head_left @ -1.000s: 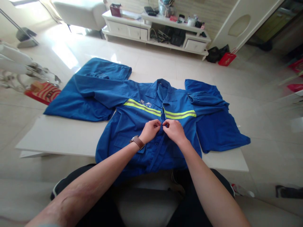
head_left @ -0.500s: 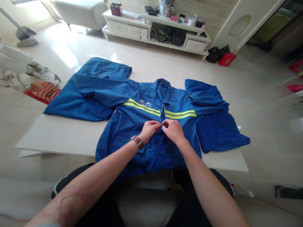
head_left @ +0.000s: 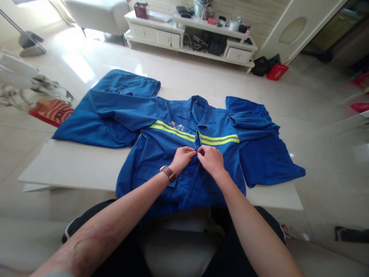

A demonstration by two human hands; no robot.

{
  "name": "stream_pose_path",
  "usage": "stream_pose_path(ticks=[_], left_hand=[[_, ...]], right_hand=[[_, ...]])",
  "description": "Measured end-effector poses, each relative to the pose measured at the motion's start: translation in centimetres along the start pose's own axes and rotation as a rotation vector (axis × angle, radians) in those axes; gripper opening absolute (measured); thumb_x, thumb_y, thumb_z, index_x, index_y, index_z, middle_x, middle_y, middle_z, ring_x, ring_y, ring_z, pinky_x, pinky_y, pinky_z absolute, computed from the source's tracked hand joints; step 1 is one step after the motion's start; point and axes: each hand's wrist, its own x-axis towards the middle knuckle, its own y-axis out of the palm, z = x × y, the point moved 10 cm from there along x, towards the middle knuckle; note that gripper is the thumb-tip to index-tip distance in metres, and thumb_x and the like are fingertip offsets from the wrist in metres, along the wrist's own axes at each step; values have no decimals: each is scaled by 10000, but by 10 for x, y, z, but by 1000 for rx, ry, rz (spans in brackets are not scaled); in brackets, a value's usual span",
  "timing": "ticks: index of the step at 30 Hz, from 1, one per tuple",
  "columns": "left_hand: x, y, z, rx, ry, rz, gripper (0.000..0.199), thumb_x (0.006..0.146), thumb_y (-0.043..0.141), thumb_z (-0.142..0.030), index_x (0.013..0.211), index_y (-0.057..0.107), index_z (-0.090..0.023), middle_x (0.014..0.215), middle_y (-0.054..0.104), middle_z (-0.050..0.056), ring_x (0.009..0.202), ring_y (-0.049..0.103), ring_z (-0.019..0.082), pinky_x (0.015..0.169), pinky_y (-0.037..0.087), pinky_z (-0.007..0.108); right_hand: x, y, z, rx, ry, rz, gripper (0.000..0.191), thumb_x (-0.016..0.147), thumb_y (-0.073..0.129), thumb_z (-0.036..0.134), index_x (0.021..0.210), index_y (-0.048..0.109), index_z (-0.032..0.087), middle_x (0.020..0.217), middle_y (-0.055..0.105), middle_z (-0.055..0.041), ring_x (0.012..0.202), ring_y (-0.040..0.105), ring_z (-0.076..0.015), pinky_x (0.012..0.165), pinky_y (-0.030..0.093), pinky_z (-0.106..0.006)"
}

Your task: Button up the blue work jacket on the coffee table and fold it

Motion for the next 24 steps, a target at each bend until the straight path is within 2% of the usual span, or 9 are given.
stream_pose_path(ticks=[6, 11, 17, 24], left_hand=[[-4, -2, 2, -34, -18, -13, 224, 648, 837, -252, 760, 702, -114, 585, 593, -20, 542, 483, 67, 534, 358, 206], [-8, -3, 14, -55, -130, -31, 225, 669, 849, -265, 741, 730, -88, 601, 580, -7, 568, 501, 64, 577, 405, 214], [-5, 3, 16, -75, -144, 40, 241, 685, 849, -287, 701, 704, -95, 538, 467, -52, 503, 401, 42, 508, 308, 210], [-4, 4, 21, -147, -188, 43, 211, 740, 801, -251, 684, 657, -107, 546, 432, -62, 488, 365, 32, 482, 239, 202]], right_hand=[[-3, -1, 4, -23, -14, 10, 186, 952, 543, 282, 981, 727, 273, 1011, 764, -28, 926, 694, -222, 800, 479, -305], [-3, 0, 6, -18, -20, 25, 173, 954, 553, 274, 968, 726, 268, 1013, 763, -34, 933, 691, -222, 798, 475, -300], [-2, 2, 6, -19, -13, 45, 189, 950, 545, 264, 983, 732, 267, 1019, 761, -42, 940, 692, -225, 805, 478, -304], [-1, -1, 1, 3, 13, 26, 174, 918, 578, 305, 970, 742, 277, 971, 766, -29, 894, 693, -216, 777, 477, -293]])
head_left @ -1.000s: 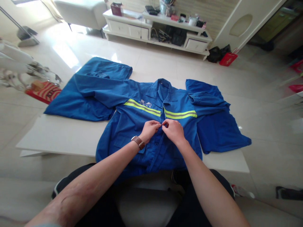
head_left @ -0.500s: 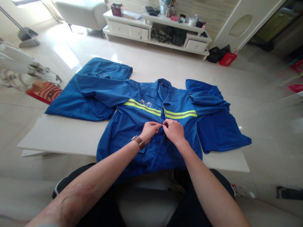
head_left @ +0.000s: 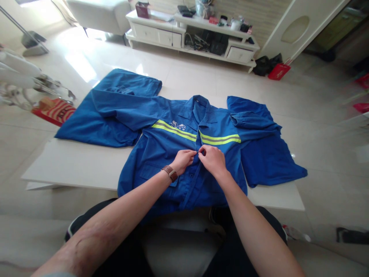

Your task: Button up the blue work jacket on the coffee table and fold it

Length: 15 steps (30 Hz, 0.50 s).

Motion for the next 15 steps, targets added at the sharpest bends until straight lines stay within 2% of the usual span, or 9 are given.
stream_pose_path(ticks=[5, 10, 15], left_hand=[[1, 0, 1, -38, -4, -4, 191, 757, 779, -219, 687, 633, -118, 574, 485, -44, 495, 399, 36, 481, 255, 198], [4, -4, 2, -62, -13, -45, 220, 752, 768, -215, 646, 591, -140, 546, 463, -59, 469, 394, 42, 466, 252, 208], [8, -4, 5, -84, -25, -41, 219, 741, 766, -224, 641, 585, -149, 556, 505, -46, 476, 439, 55, 481, 306, 215]], right_hand=[[-1, -4, -3, 15, 16, -29, 171, 897, 598, 315, 967, 749, 278, 956, 765, -28, 872, 694, -211, 776, 483, -287], [0, -8, -8, -8, 36, -30, 154, 872, 599, 285, 879, 752, 268, 906, 762, -27, 855, 692, -216, 756, 479, -287], [-1, -11, -4, 29, -29, -59, 220, 879, 585, 237, 1000, 764, 283, 1010, 766, -9, 909, 685, -198, 778, 481, -271]])
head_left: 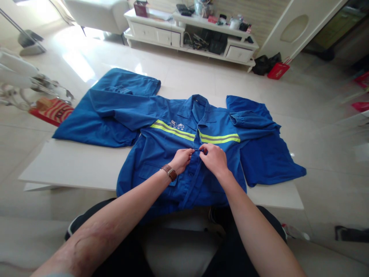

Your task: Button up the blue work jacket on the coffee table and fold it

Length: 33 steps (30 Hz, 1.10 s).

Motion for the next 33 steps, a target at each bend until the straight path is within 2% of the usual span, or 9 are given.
stream_pose_path(ticks=[4, 10, 23, 33], left_hand=[[1, 1, 1, -11, -14, 6, 187, 741, 756, -215, 663, 600, -146, 565, 530, -37, 485, 465, 63, 489, 332, 216], [-3, 1, -1, -25, -24, -12, 156, 760, 721, -191, 666, 605, -143, 555, 516, -45, 464, 441, 54, 474, 307, 213], [-5, 0, -5, -10, -2, -44, 272, 670, 842, -275, 661, 600, -151, 533, 504, -55, 456, 430, 51, 464, 296, 213], [-10, 1, -6, -5, -5, -38, 200, 705, 796, -207, 666, 616, -128, 575, 513, -49, 489, 435, 46, 492, 287, 215]], right_hand=[[0, 0, 1, 2, -11, 1, 236, 888, 587, 252, 1005, 785, 302, 1039, 758, -3, 923, 680, -199, 792, 490, -276], [-1, 0, 4, -21, -36, 6, 236, 900, 577, 252, 966, 799, 295, 1023, 756, -9, 920, 679, -200, 783, 482, -278], [-2, 5, 12, -129, -74, 43, 217, 926, 557, 245, 913, 773, 266, 998, 732, -29, 870, 667, -200, 733, 445, -284], [-3, 12, 15, -150, -115, 83, 234, 929, 533, 209, 945, 763, 252, 1029, 707, -51, 919, 660, -205, 741, 445, -282]])
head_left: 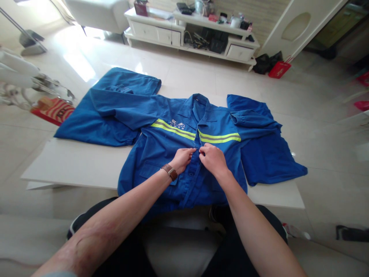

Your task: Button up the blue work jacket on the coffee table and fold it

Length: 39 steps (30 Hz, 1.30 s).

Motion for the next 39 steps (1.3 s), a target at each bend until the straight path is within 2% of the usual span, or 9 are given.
stream_pose_path(ticks=[8, 13, 19, 24, 27, 33, 39], left_hand=[[-1, 0, -3, 29, 14, -12, 209, 714, 766, -191, 634, 581, -138, 543, 470, -64, 469, 392, 43, 471, 241, 213], [-1, 1, -4, 52, 29, 6, 175, 725, 731, -194, 638, 590, -138, 535, 445, -70, 466, 370, 44, 464, 221, 215], [2, 1, -5, 119, 53, 28, 176, 683, 773, -267, 681, 656, -135, 534, 466, -65, 484, 404, 55, 479, 266, 212], [2, 1, -14, 256, 169, 26, 175, 649, 759, -293, 676, 690, -135, 496, 469, -70, 454, 343, 52, 458, 216, 223], [-1, 2, -22, 298, 242, -3, 143, 636, 738, -262, 652, 678, -133, 530, 527, -52, 481, 371, 54, 477, 238, 217], [-3, 2, -32, 373, 351, -27, 118, 652, 692, -253, 672, 650, -144, 542, 532, -56, 508, 394, 63, 498, 262, 208], [5, 2, -32, 633, 414, 5, 153, 716, 687, -299, 691, 649, -152, 537, 564, -43, 505, 437, 83, 487, 278, 213]], right_hand=[[0, 4, 4, -9, -16, 25, 250, 939, 509, 195, 945, 755, 236, 1027, 687, -63, 927, 652, -204, 752, 441, -278], [0, 4, 6, 13, -28, -5, 233, 923, 507, 181, 920, 734, 233, 1020, 693, -57, 898, 653, -203, 728, 428, -283], [0, -3, -9, 171, 103, -104, 150, 898, 570, 240, 923, 718, 253, 989, 737, -19, 876, 660, -204, 715, 432, -285], [1, -6, -10, 234, 95, -144, 179, 881, 587, 223, 991, 722, 264, 934, 745, -7, 842, 664, -201, 702, 435, -285], [0, -7, -8, 243, 72, -157, 192, 891, 580, 227, 998, 733, 274, 965, 751, -4, 854, 671, -202, 708, 443, -290], [0, -5, -6, 217, 45, -134, 254, 893, 551, 216, 1044, 744, 280, 1049, 750, -24, 914, 677, -213, 763, 472, -297], [0, -4, -21, 177, 190, -80, 279, 838, 575, 230, 1052, 752, 254, 929, 757, -47, 889, 689, -247, 787, 492, -325]])
